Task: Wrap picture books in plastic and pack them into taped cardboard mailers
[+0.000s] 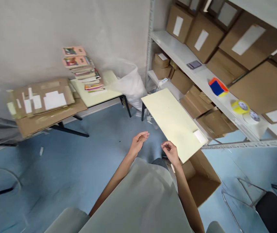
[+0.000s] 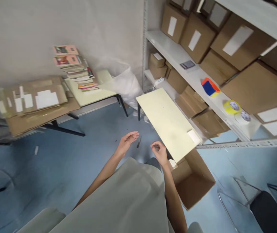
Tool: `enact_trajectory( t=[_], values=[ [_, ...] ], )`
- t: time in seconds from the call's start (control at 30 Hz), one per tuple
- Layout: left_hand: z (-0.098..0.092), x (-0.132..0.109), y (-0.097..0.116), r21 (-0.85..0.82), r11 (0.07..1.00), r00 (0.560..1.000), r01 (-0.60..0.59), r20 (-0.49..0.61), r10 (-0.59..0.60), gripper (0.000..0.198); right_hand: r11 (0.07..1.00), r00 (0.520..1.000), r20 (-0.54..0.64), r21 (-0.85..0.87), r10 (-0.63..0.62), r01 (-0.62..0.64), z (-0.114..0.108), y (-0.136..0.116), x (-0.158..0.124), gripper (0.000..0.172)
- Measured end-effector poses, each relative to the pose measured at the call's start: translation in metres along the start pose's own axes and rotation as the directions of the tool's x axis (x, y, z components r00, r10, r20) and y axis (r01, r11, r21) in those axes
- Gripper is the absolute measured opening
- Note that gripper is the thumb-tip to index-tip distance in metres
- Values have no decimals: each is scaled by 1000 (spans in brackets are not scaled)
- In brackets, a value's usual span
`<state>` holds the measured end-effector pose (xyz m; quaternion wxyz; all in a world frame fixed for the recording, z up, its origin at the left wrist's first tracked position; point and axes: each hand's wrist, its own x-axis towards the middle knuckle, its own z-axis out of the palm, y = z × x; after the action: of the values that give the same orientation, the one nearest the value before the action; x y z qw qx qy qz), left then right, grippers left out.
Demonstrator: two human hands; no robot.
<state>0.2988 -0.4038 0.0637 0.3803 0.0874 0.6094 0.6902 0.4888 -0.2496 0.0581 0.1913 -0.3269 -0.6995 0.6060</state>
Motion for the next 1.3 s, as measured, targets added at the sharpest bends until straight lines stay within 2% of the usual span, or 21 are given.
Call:
enact_trajectory(
  t=[0.1, 0.23, 0.4, 0.6, 0.77, 0.9, 1.07, 1.17, 1.3],
  values=[
    [-40, 5, 11, -78, 997, 995, -17, -102, 9, 58, 1000, 995, 96, -19, -7, 9, 44, -16, 28, 31],
    [-84, 16, 17, -156, 987, 972, -26, -236, -11, 61, 999, 978, 208, -40, -7, 15, 92, -31, 69, 34],
    [-148, 40, 35, -174, 982, 913, -75, -408, -3, 67, 1000, 945, 326, -8, -14, 17, 153, -45, 131, 39],
    [-226, 84, 82, -103, 988, 817, -113, -576, 34, 68, 999, 871, 490, 47, -31, 9, 240, -71, 217, 39],
    [-276, 134, 128, 9, 996, 781, -86, -620, 73, 69, 996, 811, 584, 85, -43, -8, 302, -100, 289, 35],
    [-310, 173, 158, 134, 989, 758, -55, -640, 128, 68, 996, 788, 614, 90, -44, -14, 336, -119, 340, 31],
    [-350, 218, 191, 287, 957, 731, -32, -646, 218, 67, 996, 789, 613, 84, -40, -14, 363, -137, 388, 32],
    [-375, 249, 214, 370, 927, 734, -56, -614, 289, 67, 998, 812, 584, 59, -20, -18, 377, -145, 406, 35],
    [-409, 302, 252, 494, 857, 741, -147, -519, 426, 61, 998, 866, 501, 52, -9, -19, 394, -156, 419, 36]
  ],
)
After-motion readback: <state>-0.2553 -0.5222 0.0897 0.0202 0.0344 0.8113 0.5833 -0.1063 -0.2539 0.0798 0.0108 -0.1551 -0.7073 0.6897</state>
